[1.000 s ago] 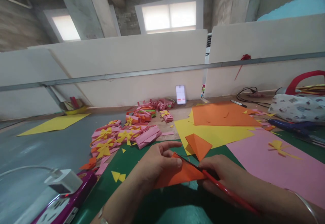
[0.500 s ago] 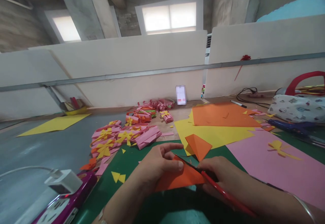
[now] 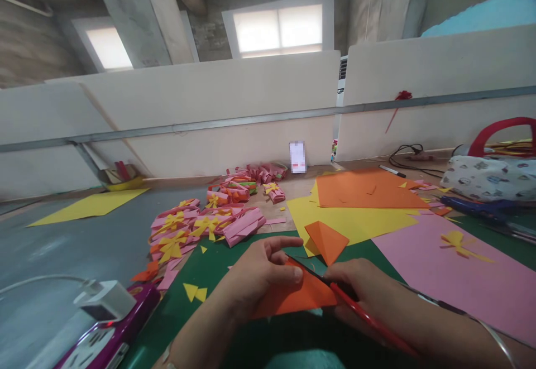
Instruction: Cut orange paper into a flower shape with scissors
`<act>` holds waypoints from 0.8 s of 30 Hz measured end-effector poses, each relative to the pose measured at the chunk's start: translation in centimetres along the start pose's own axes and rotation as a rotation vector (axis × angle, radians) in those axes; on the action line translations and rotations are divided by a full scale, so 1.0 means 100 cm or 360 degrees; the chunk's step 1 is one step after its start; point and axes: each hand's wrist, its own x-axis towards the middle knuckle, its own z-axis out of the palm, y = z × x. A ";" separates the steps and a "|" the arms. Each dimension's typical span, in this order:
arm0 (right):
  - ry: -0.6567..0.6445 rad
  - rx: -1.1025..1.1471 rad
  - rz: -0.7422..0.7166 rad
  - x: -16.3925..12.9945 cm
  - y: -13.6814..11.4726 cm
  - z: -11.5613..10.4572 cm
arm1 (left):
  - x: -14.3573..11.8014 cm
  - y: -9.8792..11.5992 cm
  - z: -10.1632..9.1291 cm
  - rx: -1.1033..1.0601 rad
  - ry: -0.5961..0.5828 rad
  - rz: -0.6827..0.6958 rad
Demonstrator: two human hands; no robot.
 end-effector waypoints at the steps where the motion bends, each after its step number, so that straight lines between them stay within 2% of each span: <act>1: -0.0016 0.0017 0.0008 0.000 -0.001 -0.001 | 0.000 0.000 0.000 -0.0002 -0.0006 -0.0005; 6: 0.0008 0.0028 -0.0087 0.003 0.002 0.000 | 0.002 0.000 -0.001 -0.0027 -0.0062 -0.0047; 9: 0.0092 0.0024 -0.0108 0.006 0.005 -0.002 | 0.001 0.002 -0.001 -0.0004 -0.0052 -0.0026; 14: 0.0285 0.0439 0.0248 0.003 -0.007 -0.011 | -0.001 0.006 0.001 0.0024 0.0020 0.0053; 17: 0.0376 0.0628 0.0173 0.001 -0.016 -0.012 | -0.001 0.007 0.005 0.0102 0.0030 0.0078; 19: 0.0357 0.0650 0.0155 0.001 -0.019 -0.010 | 0.002 0.004 0.007 0.0130 0.0035 0.0076; 24: 0.0388 0.0667 0.0093 0.004 -0.014 -0.005 | 0.014 -0.014 0.008 -0.0043 -0.0071 0.0064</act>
